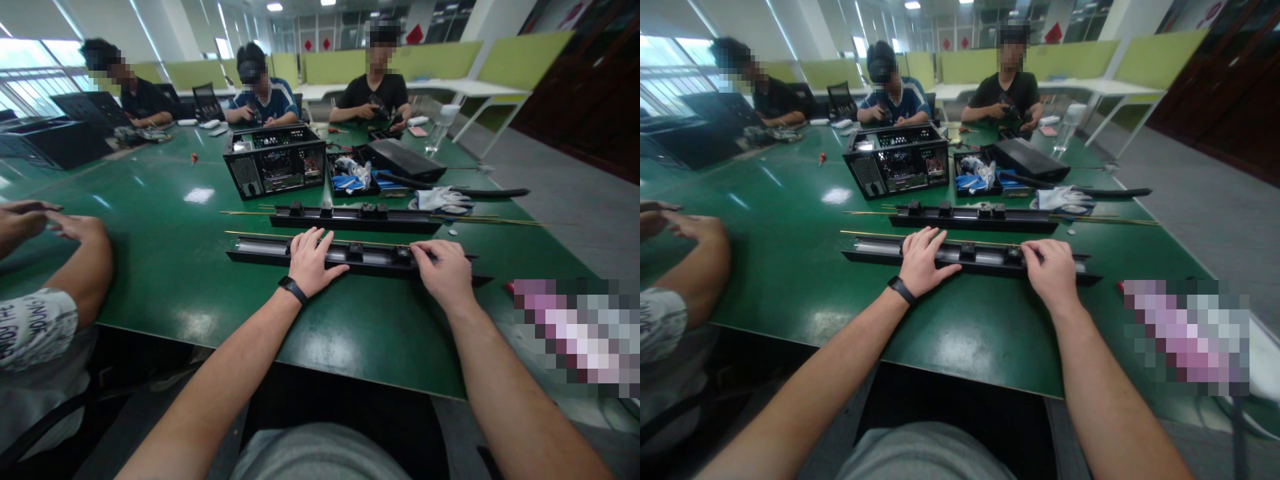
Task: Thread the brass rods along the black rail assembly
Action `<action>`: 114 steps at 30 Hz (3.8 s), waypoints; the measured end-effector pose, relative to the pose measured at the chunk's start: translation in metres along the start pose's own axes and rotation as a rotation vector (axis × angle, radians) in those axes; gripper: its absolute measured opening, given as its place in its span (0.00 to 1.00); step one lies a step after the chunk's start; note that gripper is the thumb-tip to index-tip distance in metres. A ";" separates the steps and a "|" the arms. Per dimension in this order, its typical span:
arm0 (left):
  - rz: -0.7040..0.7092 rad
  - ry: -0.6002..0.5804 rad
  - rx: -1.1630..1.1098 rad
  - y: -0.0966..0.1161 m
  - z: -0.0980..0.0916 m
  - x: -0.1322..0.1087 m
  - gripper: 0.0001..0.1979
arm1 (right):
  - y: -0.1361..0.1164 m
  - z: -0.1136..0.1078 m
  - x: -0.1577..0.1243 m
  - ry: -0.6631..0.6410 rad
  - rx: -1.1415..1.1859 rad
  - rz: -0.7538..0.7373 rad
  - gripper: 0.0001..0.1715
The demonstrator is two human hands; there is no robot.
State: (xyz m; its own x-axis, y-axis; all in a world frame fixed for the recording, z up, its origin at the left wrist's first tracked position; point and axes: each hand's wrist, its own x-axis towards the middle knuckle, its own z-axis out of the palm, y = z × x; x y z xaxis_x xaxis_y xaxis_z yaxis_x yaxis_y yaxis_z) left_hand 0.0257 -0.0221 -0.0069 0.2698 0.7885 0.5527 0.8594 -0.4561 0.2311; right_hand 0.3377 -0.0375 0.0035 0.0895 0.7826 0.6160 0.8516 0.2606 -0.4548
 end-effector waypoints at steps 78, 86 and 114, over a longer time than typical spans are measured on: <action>-0.008 -0.013 -0.007 -0.004 -0.007 -0.001 0.41 | 0.043 -0.043 0.026 0.104 -0.493 1.057 0.29; -0.004 -0.003 -0.008 -0.005 -0.007 -0.002 0.42 | 0.045 -0.042 0.026 0.136 -0.491 1.078 0.30; -0.004 0.000 -0.010 -0.004 -0.004 -0.003 0.41 | 0.058 -0.039 0.021 0.044 -0.521 0.945 0.31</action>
State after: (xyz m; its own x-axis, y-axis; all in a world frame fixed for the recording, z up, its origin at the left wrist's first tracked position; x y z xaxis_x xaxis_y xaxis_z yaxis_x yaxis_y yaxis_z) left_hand 0.0203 -0.0240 -0.0063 0.2665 0.7899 0.5522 0.8559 -0.4575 0.2413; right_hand 0.4091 -0.0280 0.0147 0.8352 0.5172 0.1868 0.5423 -0.7185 -0.4355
